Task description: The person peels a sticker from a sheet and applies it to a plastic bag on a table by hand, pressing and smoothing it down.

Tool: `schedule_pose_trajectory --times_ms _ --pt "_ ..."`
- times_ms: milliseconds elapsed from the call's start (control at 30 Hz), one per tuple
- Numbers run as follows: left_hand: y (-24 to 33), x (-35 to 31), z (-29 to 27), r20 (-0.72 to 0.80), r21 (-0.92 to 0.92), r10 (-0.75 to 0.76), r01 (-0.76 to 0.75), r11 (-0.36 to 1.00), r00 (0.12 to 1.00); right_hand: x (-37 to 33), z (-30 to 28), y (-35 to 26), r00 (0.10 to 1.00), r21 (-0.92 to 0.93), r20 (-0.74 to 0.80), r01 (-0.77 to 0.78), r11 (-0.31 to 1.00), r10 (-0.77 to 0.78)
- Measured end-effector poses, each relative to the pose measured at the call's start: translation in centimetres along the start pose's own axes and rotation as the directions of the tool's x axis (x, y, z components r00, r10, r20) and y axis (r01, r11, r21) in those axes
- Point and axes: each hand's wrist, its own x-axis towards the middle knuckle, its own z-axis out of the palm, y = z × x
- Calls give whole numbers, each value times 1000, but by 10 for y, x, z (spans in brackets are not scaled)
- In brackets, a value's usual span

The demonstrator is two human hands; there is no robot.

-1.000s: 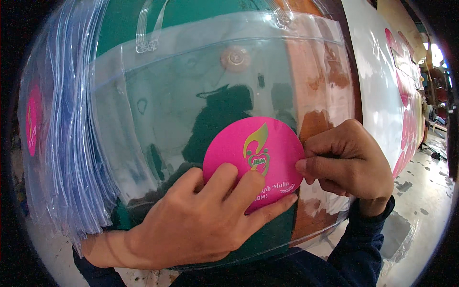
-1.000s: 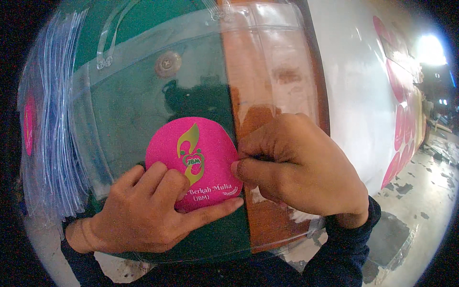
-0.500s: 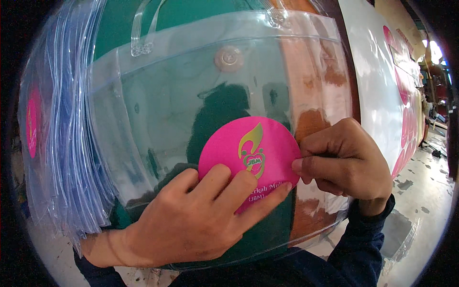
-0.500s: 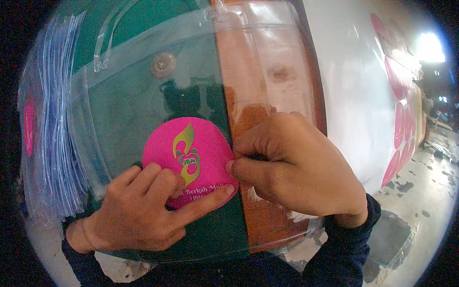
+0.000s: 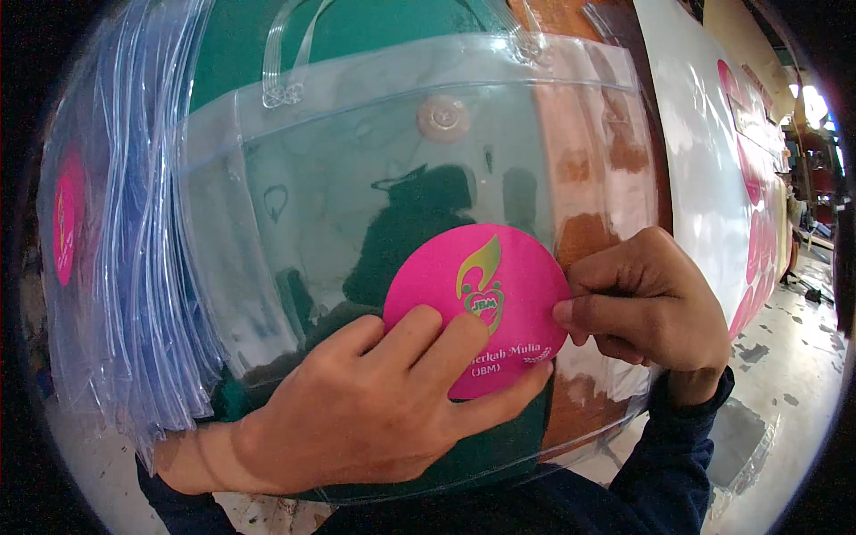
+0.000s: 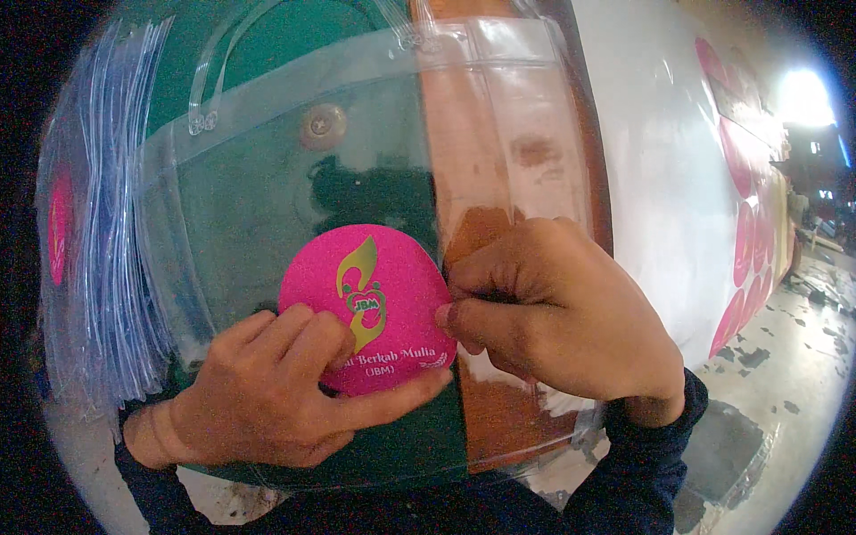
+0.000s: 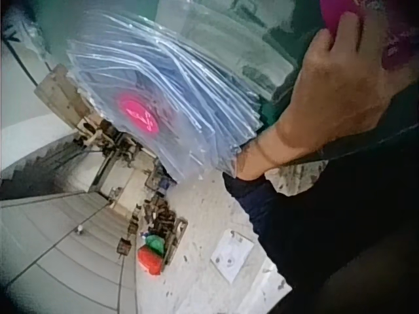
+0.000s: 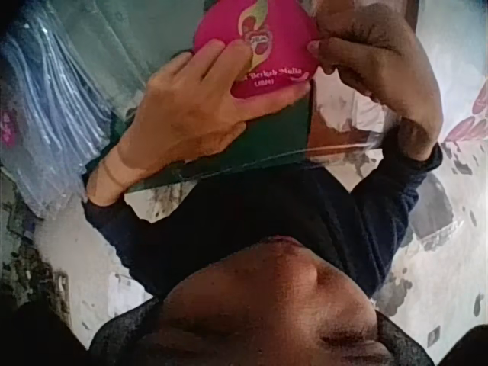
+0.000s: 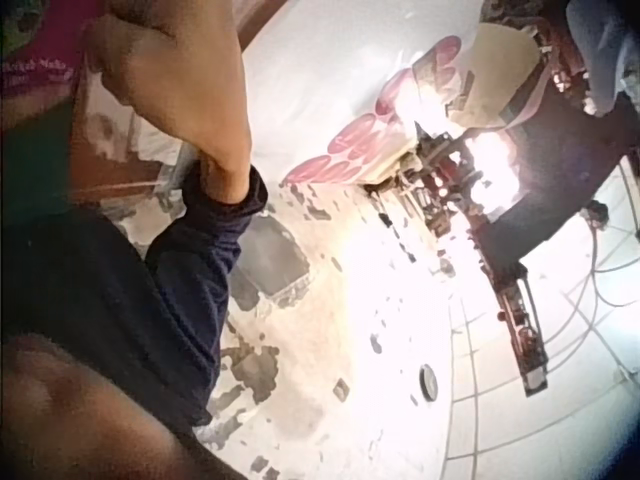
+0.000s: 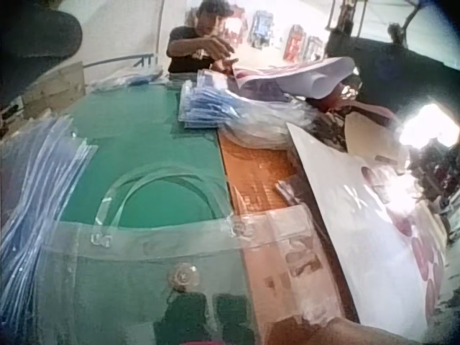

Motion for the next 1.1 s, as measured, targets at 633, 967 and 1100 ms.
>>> schedule_pose_trajectory --times_ms 633,967,1100 --pt "12 17 -10 98 141 -349 334 932 932 3 0 0 987 -133 13 161 978 -161" --pt "6 10 10 -57 418 -206 211 884 977 2 -1 1 986 -107 8 164 981 -164" --pt "6 6 5 -66 322 -189 200 925 980 3 1 3 967 -143 -5 252 957 -255"
